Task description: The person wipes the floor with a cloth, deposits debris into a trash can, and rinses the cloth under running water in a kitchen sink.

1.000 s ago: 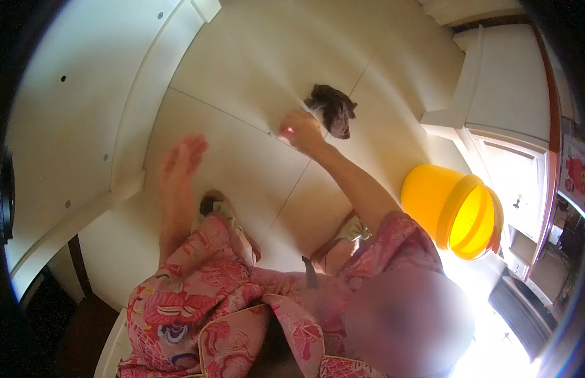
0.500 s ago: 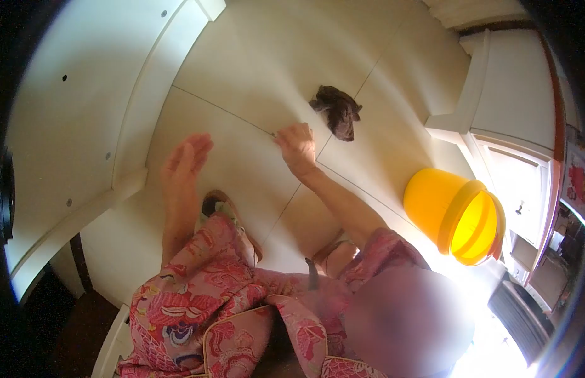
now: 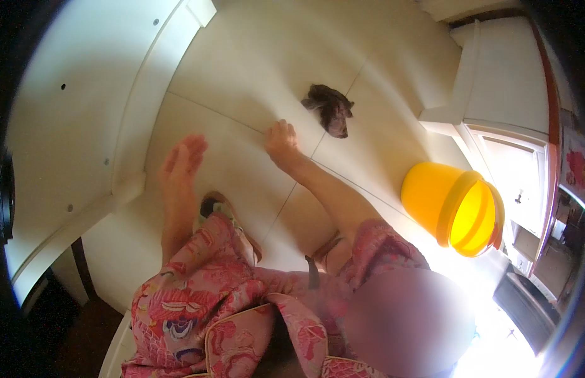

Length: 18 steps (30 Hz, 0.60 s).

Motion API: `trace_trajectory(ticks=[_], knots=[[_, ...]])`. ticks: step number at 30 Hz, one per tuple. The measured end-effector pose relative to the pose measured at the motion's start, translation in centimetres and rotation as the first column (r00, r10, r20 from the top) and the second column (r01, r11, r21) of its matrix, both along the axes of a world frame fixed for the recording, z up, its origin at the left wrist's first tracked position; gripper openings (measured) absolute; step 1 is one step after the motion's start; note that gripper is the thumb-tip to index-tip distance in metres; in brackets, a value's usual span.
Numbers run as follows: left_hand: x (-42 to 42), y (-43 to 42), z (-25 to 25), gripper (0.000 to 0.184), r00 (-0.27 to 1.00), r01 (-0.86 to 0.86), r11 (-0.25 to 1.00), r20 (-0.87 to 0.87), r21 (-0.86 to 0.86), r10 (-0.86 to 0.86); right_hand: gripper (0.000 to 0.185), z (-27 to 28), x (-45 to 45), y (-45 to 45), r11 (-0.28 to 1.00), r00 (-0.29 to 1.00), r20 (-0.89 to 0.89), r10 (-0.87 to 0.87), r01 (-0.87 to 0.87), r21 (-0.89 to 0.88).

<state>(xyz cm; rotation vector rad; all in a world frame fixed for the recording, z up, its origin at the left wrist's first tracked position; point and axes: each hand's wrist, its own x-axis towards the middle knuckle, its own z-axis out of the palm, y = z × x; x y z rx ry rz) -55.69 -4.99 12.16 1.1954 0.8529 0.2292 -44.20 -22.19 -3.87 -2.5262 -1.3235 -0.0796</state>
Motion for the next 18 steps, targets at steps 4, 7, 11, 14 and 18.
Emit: trace_trajectory(ticks=[4,7,11,14,18], knots=[[-0.2,-0.2,0.9,0.038,1.000,0.006,1.000,0.022,0.015,-0.007,0.005,-1.5,2.6,0.0,0.954,0.890,-0.404,-0.214,0.101,-0.282],[-0.5,0.0,0.0,0.039,0.999,0.007,1.000,0.051,-0.006,-0.006,0.016,3.8,6.8,-5.3,0.989,0.762,-0.632,-0.138,0.140,-0.046],[-0.5,0.0,-0.6,0.042,1.000,0.010,1.000,-0.008,-0.010,-0.010,0.024,16.6,8.9,-12.8,0.892,0.414,-0.821,-0.393,0.389,-0.231],[-1.3,1.8,-3.3,0.041,0.995,0.073,0.996,0.064,-0.051,-0.070,0.017,25.2,7.7,-20.1,0.824,0.486,-0.707,-0.513,0.510,-0.247],[0.0,0.0,-1.7,0.040,0.994,0.105,0.991,0.036,-0.085,-0.102,0.010,31.7,5.0,-27.3,0.657,0.617,-0.231,-0.752,0.730,-0.191]])
